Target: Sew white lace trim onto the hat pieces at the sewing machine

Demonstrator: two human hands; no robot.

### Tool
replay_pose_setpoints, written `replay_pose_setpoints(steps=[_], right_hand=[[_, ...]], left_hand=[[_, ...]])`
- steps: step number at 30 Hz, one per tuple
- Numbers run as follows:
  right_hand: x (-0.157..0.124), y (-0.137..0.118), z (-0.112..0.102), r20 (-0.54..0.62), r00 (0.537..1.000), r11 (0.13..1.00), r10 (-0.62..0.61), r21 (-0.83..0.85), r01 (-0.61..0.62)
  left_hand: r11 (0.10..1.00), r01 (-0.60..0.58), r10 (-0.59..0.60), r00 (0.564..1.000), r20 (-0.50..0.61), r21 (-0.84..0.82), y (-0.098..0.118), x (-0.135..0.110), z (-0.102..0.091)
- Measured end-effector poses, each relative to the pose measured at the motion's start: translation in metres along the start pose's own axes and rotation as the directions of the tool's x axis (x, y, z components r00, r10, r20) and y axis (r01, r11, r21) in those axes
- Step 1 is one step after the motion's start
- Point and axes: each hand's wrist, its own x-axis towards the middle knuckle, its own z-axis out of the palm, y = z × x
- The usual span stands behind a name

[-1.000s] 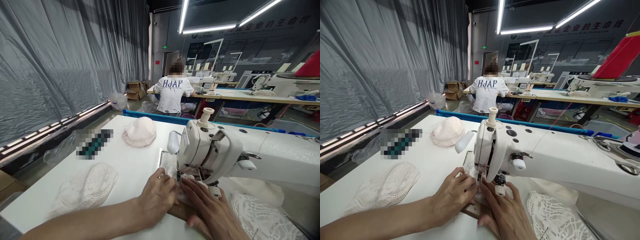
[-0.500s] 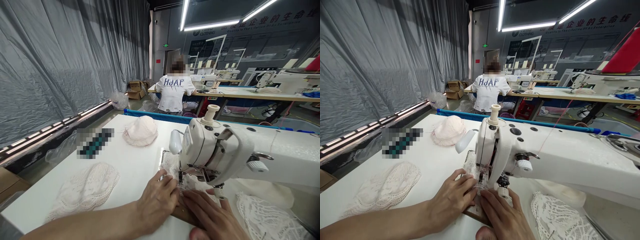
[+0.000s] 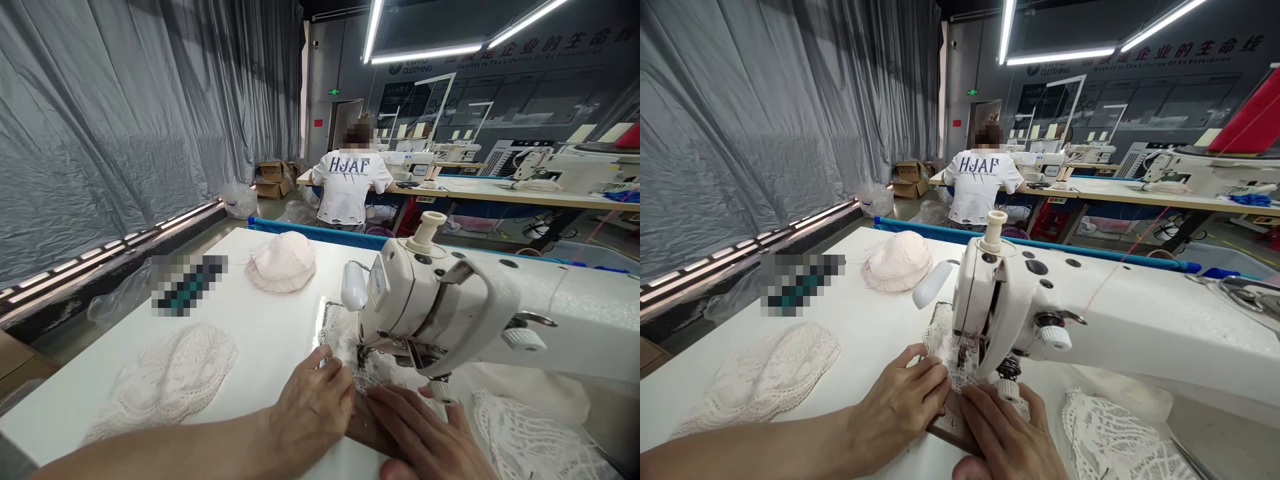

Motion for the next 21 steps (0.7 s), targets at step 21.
replay_pose_setpoints(steps=[21], right_hand=[[-0.001, 0.001, 0.003, -0.022, 0.993, 0.989, 0.113, -0.094, -0.114]], left_hand=[[0.993, -0.025, 0.015, 0.996, 0.085, 0.113, -0.028, 0.013, 0.014]])
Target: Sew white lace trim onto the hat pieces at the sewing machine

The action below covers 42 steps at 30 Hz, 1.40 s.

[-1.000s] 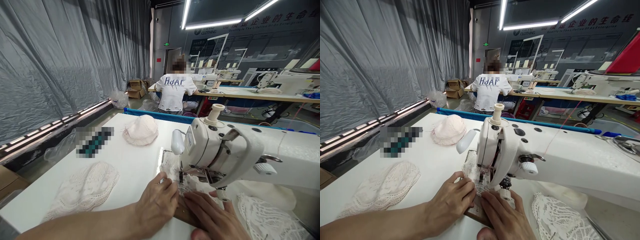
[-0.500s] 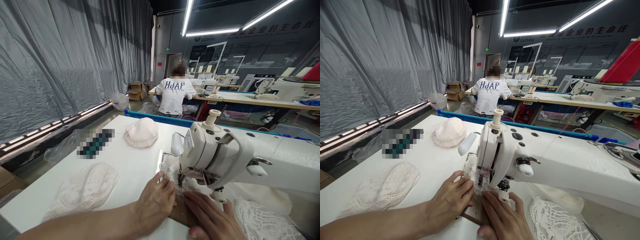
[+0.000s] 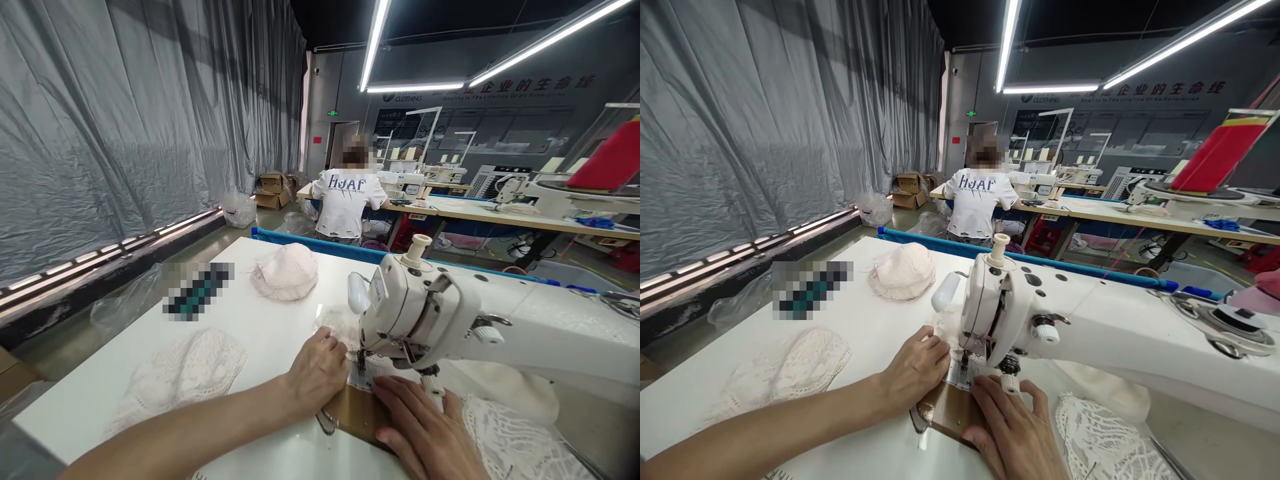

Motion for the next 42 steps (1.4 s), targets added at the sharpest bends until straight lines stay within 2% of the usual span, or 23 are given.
replay_pose_setpoints(steps=[2, 5, 8, 11, 16, 18, 20, 22, 24, 26, 27, 30, 34, 38, 42], right_hand=[[0.004, -0.007, -0.005, -0.021, 1.0, 0.999, -0.009, 0.038, 0.01], [0.01, -0.023, -0.013, -0.044, 0.998, 0.991, -0.038, 0.13, 0.044], [0.012, -0.04, -0.017, -0.091, 0.996, 0.971, -0.019, 0.236, 0.04], [0.009, -0.05, -0.016, -0.14, 0.99, 0.946, -0.006, 0.321, 0.051], [0.002, -0.048, -0.016, -0.171, 0.983, 0.918, -0.061, 0.376, 0.122], [0.002, -0.045, -0.019, -0.143, 0.985, 0.901, -0.091, 0.41, 0.143], [0.002, -0.043, -0.023, -0.13, 0.985, 0.884, -0.114, 0.44, 0.161], [0.001, -0.041, -0.027, -0.12, 0.984, 0.872, -0.133, 0.458, 0.174], [-0.002, -0.04, -0.028, -0.09, 0.987, 0.869, -0.135, 0.468, 0.161], [-0.005, -0.038, -0.027, -0.071, 0.991, 0.875, -0.115, 0.465, 0.135], [-0.007, -0.037, -0.025, -0.067, 0.992, 0.88, -0.105, 0.458, 0.125], [-0.009, -0.035, -0.021, -0.081, 0.993, 0.89, -0.088, 0.441, 0.115], [-0.006, -0.032, -0.017, -0.069, 0.996, 0.888, -0.063, 0.452, 0.088], [-0.005, -0.029, -0.015, -0.043, 0.998, 0.903, -0.045, 0.425, 0.059], [-0.008, -0.029, -0.013, 0.015, 0.999, 0.911, -0.035, 0.411, 0.026]], left_hand=[[1.0, 0.004, -0.004, 1.0, -0.002, 0.001, 0.007, -0.015, -0.012], [1.0, -0.025, 0.025, 1.0, -0.017, -0.013, 0.024, -0.044, -0.042], [0.999, -0.013, 0.01, 0.999, -0.046, -0.046, 0.04, -0.068, -0.071], [0.998, 0.025, -0.028, 0.999, -0.038, -0.064, 0.048, -0.083, -0.087], [0.997, -0.015, 0.023, 0.995, 0.099, -0.082, 0.047, -0.093, -0.106], [0.983, 0.002, 0.036, 0.978, 0.205, -0.184, 0.042, -0.085, -0.116], [0.948, 0.093, 0.01, 0.946, 0.324, -0.303, 0.034, -0.068, -0.121], [0.905, 0.161, -0.019, 0.941, 0.339, -0.394, 0.025, -0.045, -0.116], [0.829, 0.136, 0.06, 0.943, 0.328, -0.542, 0.017, -0.022, -0.1], [0.721, 0.134, 0.179, 0.912, 0.369, -0.68, 0.01, -0.007, -0.08], [0.686, 0.167, 0.192, 0.897, 0.398, -0.709, 0.007, -0.004, -0.071], [0.647, 0.317, 0.101, 0.866, 0.489, -0.694, -0.002, -0.005, -0.055], [0.585, 0.463, -0.046, 0.838, 0.543, -0.666, -0.01, -0.015, -0.058], [0.606, 0.508, -0.13, 0.823, 0.554, -0.613, -0.006, -0.016, -0.06], [0.656, 0.504, -0.159, 0.82, 0.549, -0.562, 0.0, -0.017, -0.057]])
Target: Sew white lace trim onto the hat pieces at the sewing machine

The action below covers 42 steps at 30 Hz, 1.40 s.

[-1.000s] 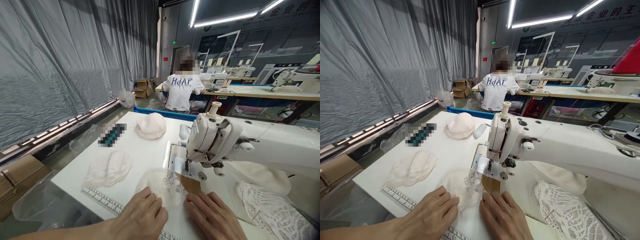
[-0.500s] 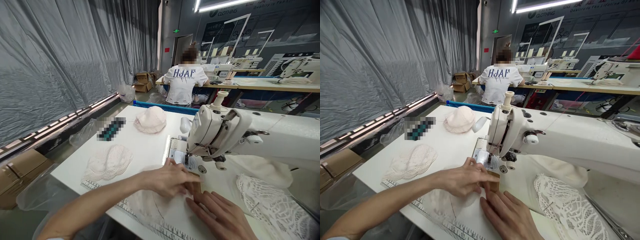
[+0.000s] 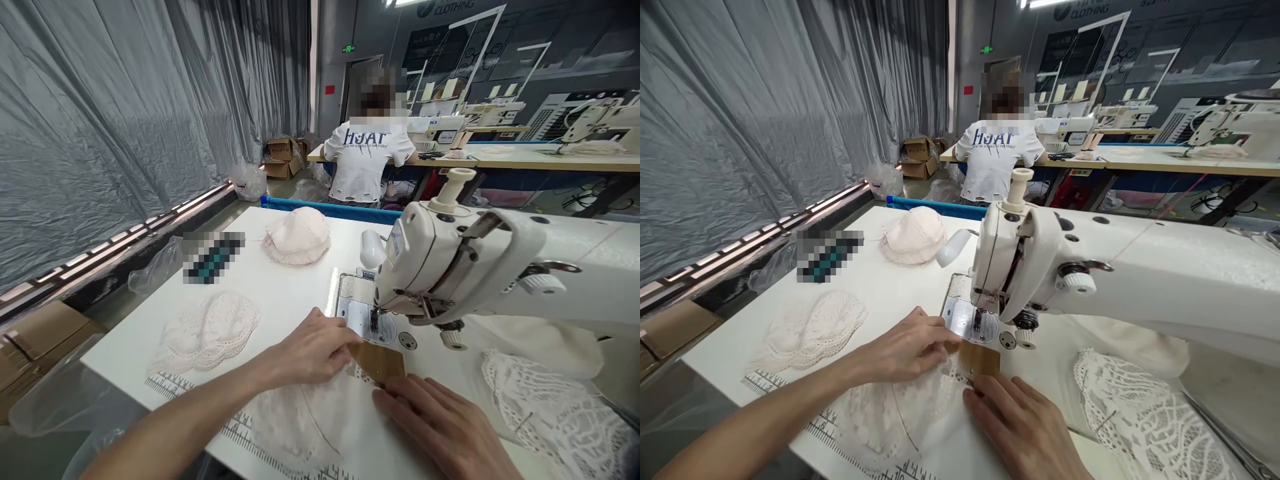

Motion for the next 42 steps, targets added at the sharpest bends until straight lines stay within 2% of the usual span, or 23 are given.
replay_pose_setpoints(steps=[3, 8, 13, 20, 26, 28, 30, 32, 34, 35, 37, 39, 42], right_hand=[[0.0, 0.0, 0.002, 0.005, 0.999, 0.999, 0.032, 0.008, -0.032], [0.007, -0.001, 0.003, -0.055, 0.998, 1.0, -0.012, -0.008, 0.011], [0.014, -0.001, -0.002, -0.062, 0.997, 0.998, -0.046, -0.033, 0.044], [0.017, 0.0, -0.003, 0.005, 0.992, 0.988, -0.125, -0.095, 0.125], [0.014, 0.004, -0.001, 0.001, 0.994, 0.982, -0.114, -0.154, 0.113], [0.013, 0.007, -0.001, -0.01, 0.995, 0.974, -0.104, -0.203, 0.1], [0.013, 0.009, 0.0, -0.035, 0.994, 0.962, -0.106, -0.255, 0.093], [0.014, 0.01, 0.0, -0.04, 0.991, 0.953, -0.124, -0.283, 0.108], [0.015, 0.009, 0.0, -0.033, 0.99, 0.953, -0.137, -0.279, 0.123], [0.015, 0.009, 0.0, -0.031, 0.991, 0.956, -0.132, -0.269, 0.119], [0.014, 0.009, 0.001, -0.035, 0.993, 0.962, -0.108, -0.255, 0.096], [0.013, 0.009, 0.002, -0.042, 0.995, 0.964, -0.087, -0.254, 0.074], [0.01, 0.01, 0.004, -0.05, 0.996, 0.963, -0.067, -0.265, 0.051]], left_hand=[[0.999, -0.026, 0.026, 1.0, 0.003, 0.033, -0.003, -0.001, 0.004], [0.996, -0.066, 0.066, 0.998, -0.011, 0.052, -0.007, -0.001, 0.009], [0.996, -0.079, 0.079, 0.997, -0.013, 0.044, -0.008, 0.0, 0.01], [0.999, -0.052, 0.052, 0.999, 0.003, 0.01, -0.005, 0.001, 0.008], [0.996, -0.085, 0.086, 0.996, -0.035, 0.032, -0.012, 0.02, 0.008], [0.991, -0.099, 0.105, 0.992, -0.073, 0.087, -0.015, 0.029, 0.009], [0.974, -0.098, 0.135, 0.976, -0.173, 0.204, -0.015, 0.033, 0.01], [0.945, -0.063, 0.172, 0.93, -0.324, 0.32, -0.013, 0.031, 0.014], [0.92, -0.057, 0.227, 0.884, -0.409, 0.387, -0.008, 0.024, 0.019], [0.908, -0.084, 0.261, 0.88, -0.396, 0.41, -0.006, 0.019, 0.021], [0.889, -0.143, 0.299, 0.901, -0.314, 0.436, -0.003, 0.011, 0.025], [0.881, -0.164, 0.291, 0.927, -0.236, 0.444, -0.003, 0.007, 0.028], [0.869, -0.141, 0.251, 0.952, -0.177, 0.474, -0.007, 0.011, 0.028]])
